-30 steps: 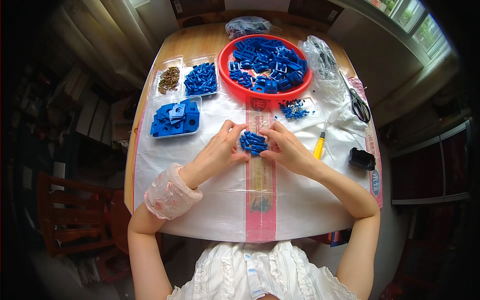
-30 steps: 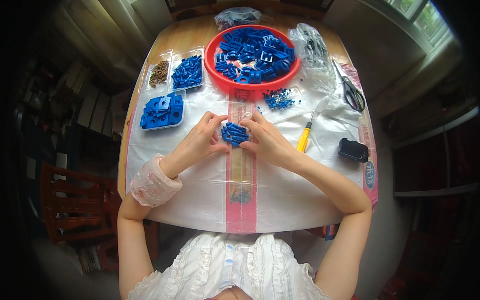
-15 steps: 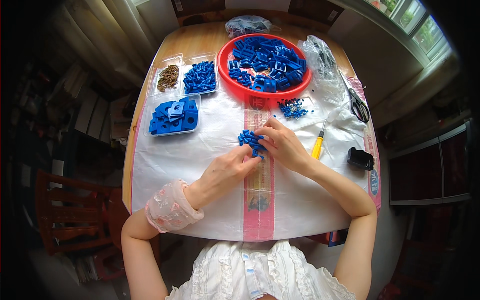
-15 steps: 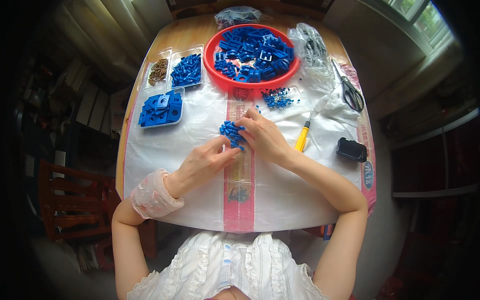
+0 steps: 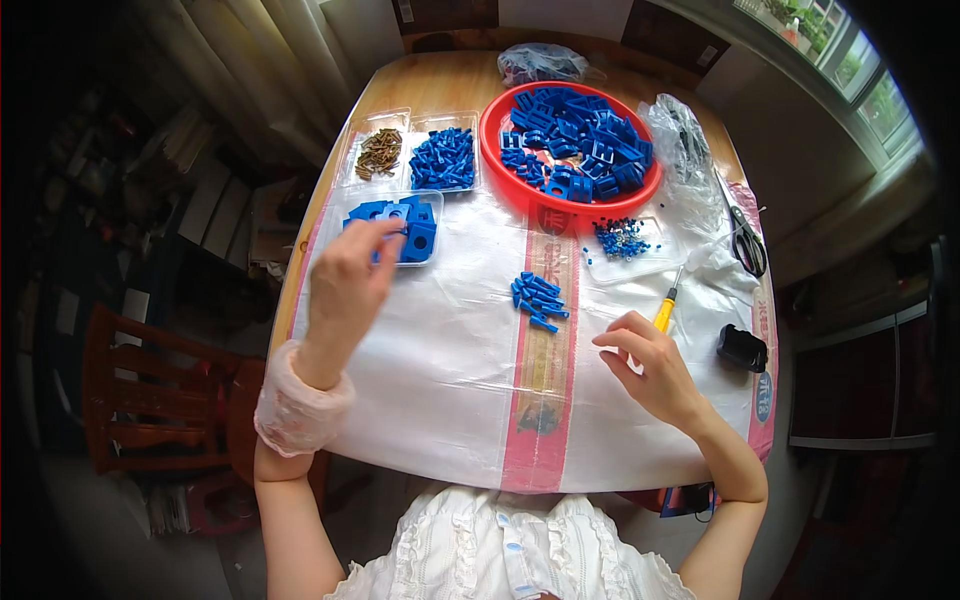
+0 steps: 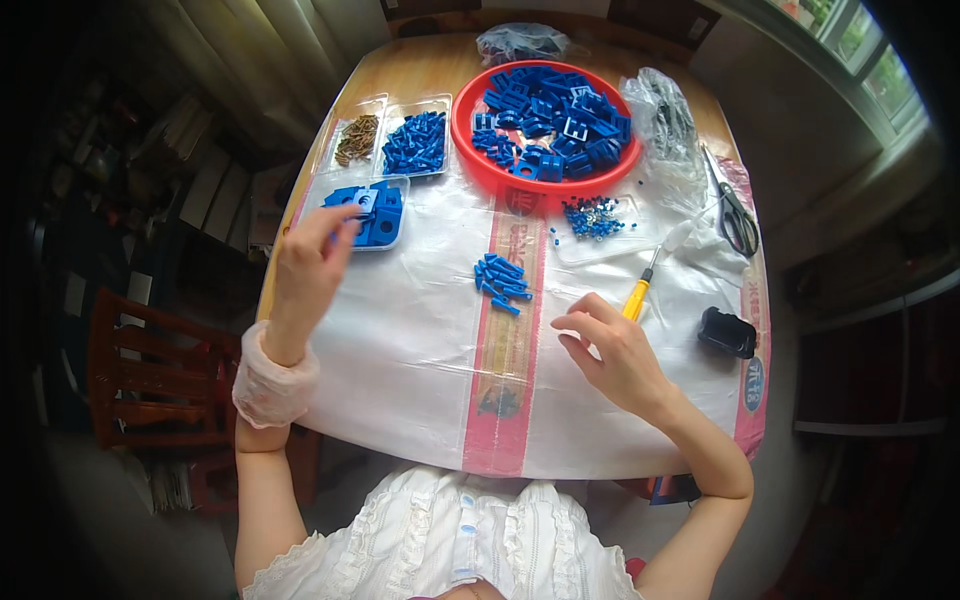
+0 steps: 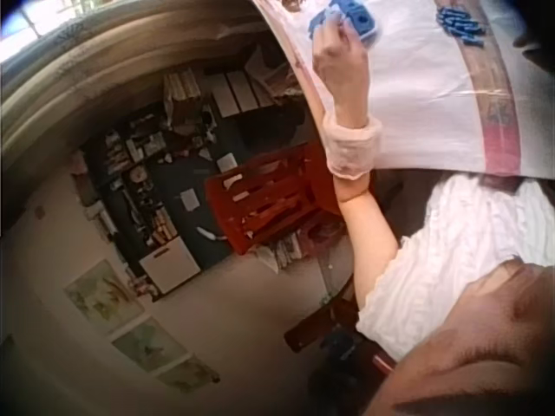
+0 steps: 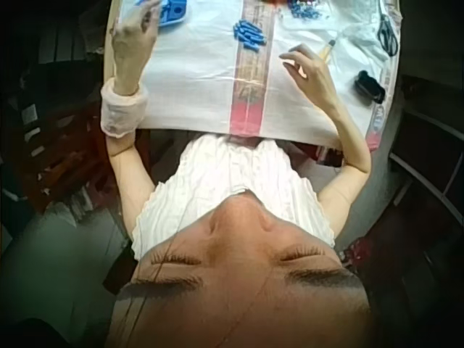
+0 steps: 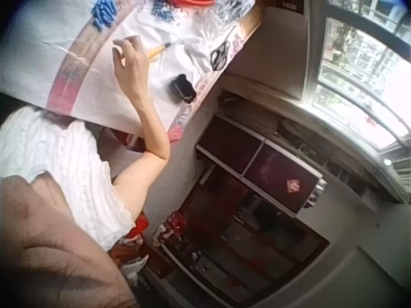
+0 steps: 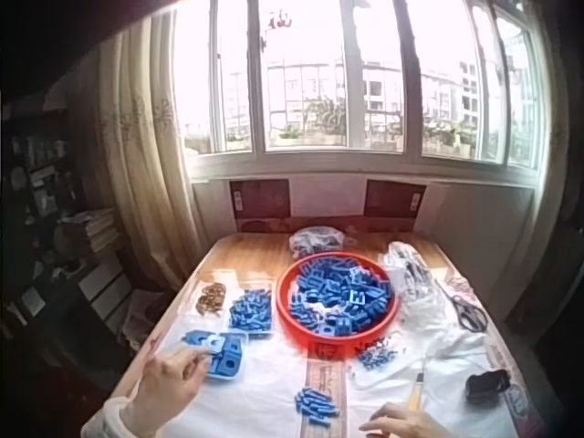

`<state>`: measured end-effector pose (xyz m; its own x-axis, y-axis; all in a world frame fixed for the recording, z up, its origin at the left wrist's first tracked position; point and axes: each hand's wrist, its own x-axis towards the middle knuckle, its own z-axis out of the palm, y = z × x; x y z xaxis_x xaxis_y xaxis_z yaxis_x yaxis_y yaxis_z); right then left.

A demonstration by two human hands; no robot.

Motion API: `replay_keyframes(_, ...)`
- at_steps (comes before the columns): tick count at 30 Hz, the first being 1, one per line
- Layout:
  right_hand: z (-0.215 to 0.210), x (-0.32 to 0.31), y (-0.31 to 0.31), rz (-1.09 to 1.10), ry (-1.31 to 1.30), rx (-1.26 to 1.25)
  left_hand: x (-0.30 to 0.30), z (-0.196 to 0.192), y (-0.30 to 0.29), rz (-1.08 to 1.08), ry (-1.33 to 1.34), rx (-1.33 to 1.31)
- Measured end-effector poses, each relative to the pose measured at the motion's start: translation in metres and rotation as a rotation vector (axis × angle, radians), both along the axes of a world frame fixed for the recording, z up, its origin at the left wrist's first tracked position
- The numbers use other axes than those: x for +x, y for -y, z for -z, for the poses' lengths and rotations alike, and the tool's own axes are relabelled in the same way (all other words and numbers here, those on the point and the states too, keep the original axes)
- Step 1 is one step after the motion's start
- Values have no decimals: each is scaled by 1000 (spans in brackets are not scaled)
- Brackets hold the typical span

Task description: The recorder sorts small blue plastic parts from a bag and snaps them together to assemble fixtures at a table.

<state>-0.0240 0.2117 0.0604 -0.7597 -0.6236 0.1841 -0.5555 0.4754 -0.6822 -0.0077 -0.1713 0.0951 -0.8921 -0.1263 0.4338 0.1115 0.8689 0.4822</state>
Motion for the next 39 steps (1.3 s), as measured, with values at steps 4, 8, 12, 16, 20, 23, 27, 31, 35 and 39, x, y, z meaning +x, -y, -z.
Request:
replay_keyframes(4,-8,4,-12,21,35,-3,1,40,130,-411,215,-87)
replay_keyframes(8,-5,2,-13,44,41,-11,-12,49,136,-254,536,634)
replay_keyframes(12,2,0,-13,12,43,-5,-23,80,144,-115,468,600)
replay_keyframes(16,5,-1,-16,19,56,20,-30,82,150,-122,449,612)
replay_keyframes(20,9,-2,-16,14,60,8,-39,82,150,-141,481,650)
replay_keyframes(23,7,0,-15,-12,84,41,-49,79,141,-137,513,691)
replay_keyframes(27,10,0,-15,-53,80,47,-55,76,132,-135,529,726)
replay_keyframes(31,9,1,-16,-73,109,107,-56,76,131,-129,549,739)
replay_keyframes(35,13,1,-21,-61,80,103,-69,56,126,-239,583,566)
replay_keyframes(39,12,0,-14,-91,75,92,-108,96,224,-421,294,325)
